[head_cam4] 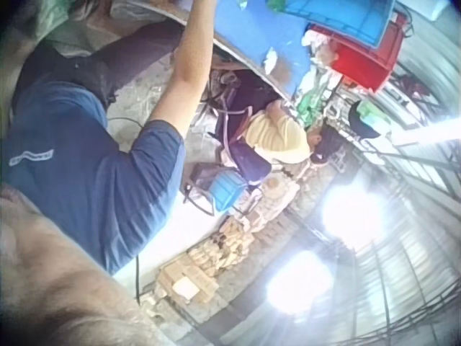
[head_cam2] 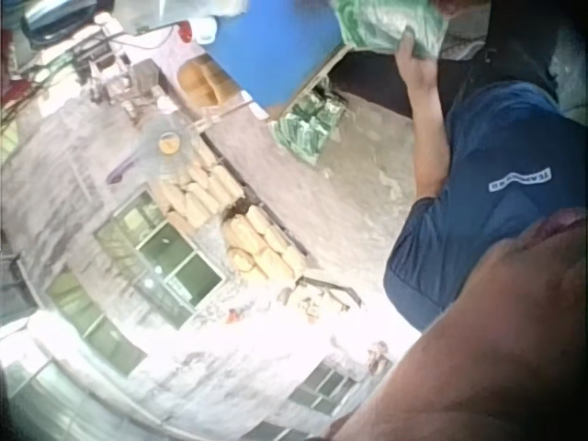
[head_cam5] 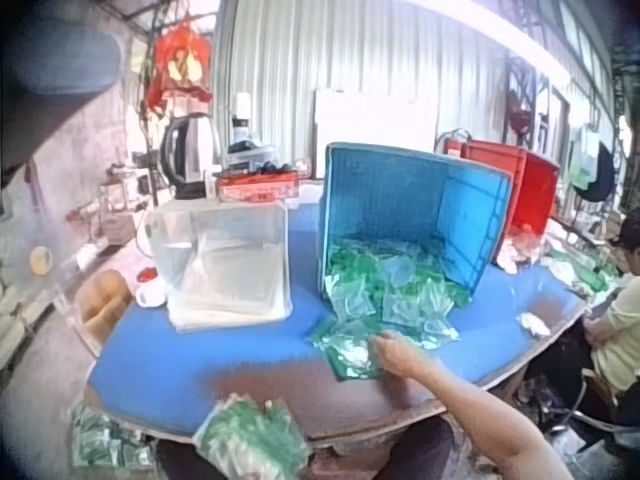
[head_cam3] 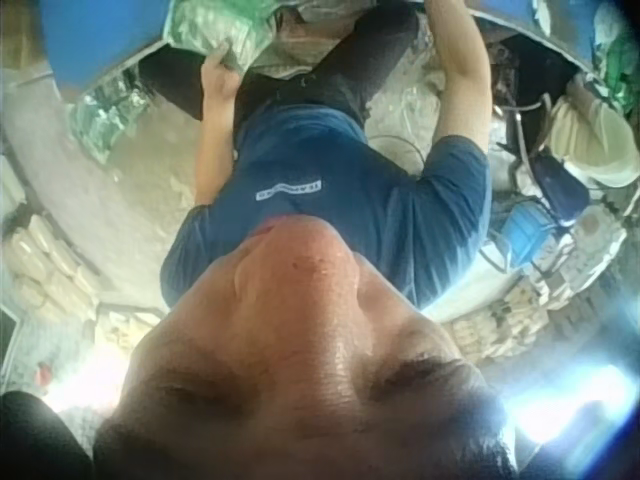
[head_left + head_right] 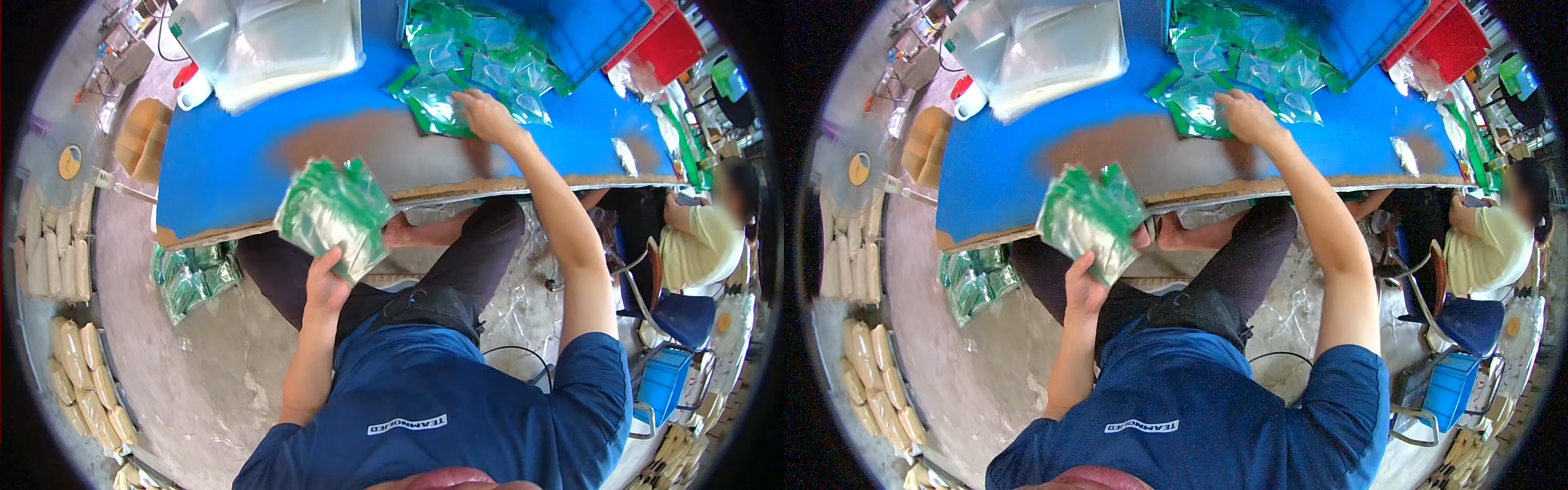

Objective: Packing several small green plastic bags into a larger clear plastic bag for distribution or storage.

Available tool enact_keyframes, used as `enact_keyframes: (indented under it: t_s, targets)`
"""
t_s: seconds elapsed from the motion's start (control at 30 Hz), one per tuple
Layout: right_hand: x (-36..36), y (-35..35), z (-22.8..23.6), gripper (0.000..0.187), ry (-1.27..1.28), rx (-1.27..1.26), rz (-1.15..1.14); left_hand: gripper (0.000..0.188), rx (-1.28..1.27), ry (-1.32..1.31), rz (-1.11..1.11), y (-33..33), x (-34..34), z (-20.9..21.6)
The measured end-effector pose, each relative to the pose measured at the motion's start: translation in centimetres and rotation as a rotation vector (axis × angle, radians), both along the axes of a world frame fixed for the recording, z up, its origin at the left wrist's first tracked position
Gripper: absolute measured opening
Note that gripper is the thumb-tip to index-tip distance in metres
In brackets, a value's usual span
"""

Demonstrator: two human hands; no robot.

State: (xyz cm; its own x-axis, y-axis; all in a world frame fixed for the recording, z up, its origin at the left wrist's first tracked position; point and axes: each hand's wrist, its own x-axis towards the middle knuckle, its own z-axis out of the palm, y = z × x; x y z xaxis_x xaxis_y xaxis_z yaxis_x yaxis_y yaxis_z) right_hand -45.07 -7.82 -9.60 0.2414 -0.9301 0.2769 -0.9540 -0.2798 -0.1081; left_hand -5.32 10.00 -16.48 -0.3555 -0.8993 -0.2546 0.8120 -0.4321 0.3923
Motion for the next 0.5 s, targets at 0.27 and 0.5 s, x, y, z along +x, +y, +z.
enact_keyframes:
  t_s: [0.27,0.5]
  targets:
    - [8.1,2.9,1.4,0.049,-0.286,0.095,-0.269,0.058,-0.079,-0.309,0.127,-0.1,2.4,1.7]
    - [9.7,6.7,0.2,0.058,-0.008,-0.269,0.158,0.061,-0.113,-0.012,0.066,1.2,5.9,0.4]
